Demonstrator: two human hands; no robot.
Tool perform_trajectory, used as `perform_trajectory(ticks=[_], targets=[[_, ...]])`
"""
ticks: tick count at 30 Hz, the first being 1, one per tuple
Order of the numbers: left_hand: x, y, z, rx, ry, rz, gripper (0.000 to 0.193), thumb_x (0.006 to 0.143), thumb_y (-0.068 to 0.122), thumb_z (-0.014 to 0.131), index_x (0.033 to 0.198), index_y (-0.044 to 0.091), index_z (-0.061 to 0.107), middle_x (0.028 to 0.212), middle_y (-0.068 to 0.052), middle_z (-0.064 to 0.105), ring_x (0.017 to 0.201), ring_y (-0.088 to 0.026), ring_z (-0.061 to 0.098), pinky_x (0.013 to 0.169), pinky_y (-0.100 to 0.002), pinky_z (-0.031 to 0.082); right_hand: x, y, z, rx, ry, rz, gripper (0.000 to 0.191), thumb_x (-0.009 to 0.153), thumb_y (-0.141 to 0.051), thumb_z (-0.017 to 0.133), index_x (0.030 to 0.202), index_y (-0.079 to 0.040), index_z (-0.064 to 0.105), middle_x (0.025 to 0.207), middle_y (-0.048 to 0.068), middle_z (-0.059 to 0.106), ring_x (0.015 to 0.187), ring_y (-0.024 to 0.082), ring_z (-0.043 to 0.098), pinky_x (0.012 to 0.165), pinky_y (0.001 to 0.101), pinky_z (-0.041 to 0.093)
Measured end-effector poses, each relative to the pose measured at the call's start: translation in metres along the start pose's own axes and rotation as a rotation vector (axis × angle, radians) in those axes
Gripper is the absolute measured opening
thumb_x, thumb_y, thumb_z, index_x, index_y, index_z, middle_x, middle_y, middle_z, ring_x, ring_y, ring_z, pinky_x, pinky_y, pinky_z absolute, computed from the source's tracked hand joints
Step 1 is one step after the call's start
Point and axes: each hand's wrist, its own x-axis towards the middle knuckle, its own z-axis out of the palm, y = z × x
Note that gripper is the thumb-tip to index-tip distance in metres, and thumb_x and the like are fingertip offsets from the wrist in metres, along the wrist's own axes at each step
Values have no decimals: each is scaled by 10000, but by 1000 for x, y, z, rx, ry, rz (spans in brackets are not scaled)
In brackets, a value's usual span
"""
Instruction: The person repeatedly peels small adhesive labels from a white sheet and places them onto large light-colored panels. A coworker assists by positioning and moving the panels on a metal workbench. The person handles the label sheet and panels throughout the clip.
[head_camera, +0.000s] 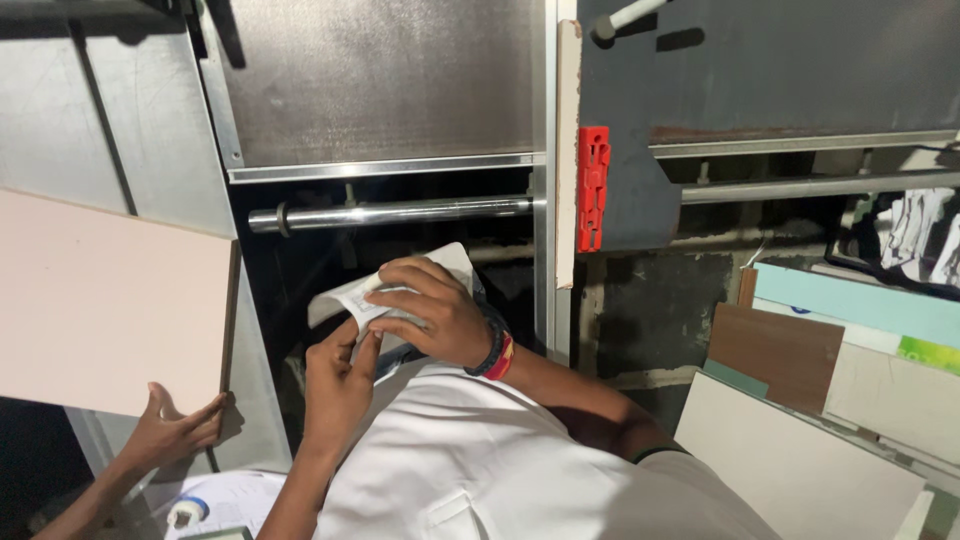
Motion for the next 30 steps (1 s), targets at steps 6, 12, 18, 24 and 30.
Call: perform_trajectory(ticks=[6, 12, 18, 24, 30], targets=[[0, -8, -7, -176, 29, 125, 265, 1025, 97, 595, 1233, 9, 732, 701, 25, 632, 593, 7, 432, 480, -221, 329, 15, 1, 0, -26, 17, -18, 391, 796, -232, 894, 1104, -40, 748, 1202, 160, 672, 1201, 335, 640, 994, 440, 544], [0, -16, -20, -392, 24, 239, 263, 1064, 83, 600, 1289, -12, 697, 979, -4, 754, 832, -11, 626, 686, -203, 502, 37, -18, 3, -47, -28, -90, 392, 768, -200, 901, 1093, -41, 750, 1176, 145, 653, 1198, 350, 628, 986, 447, 532], [-7, -21, -32, -364, 74, 171, 280, 986, 57, 609, 1243, 18, 714, 805, -32, 725, 660, -31, 555, 565, -215, 430, 52, -28, 20, -33, -99, -197, 384, 758, -199, 908, 1071, -42, 752, 1152, 125, 653, 1194, 331, 632, 980, 438, 542], [-14, -29, -49, -305, 190, 209, 201, 966, 45, 605, 1117, -7, 727, 714, -85, 693, 543, -47, 551, 493, -246, 433, 63, -37, 45, -21, -171, -251, 304, 786, -142, 886, 1044, -34, 767, 1155, 134, 657, 1179, 326, 631, 956, 417, 552], [-27, -48, -72, -331, 327, 315, 192, 974, 73, 612, 1124, 6, 713, 675, -127, 646, 507, -89, 468, 480, -304, 383, 75, -61, 76, -69, -241, -399, 278, 823, -65, 851, 1088, -48, 767, 1165, 113, 663, 1139, 308, 620, 956, 418, 516]])
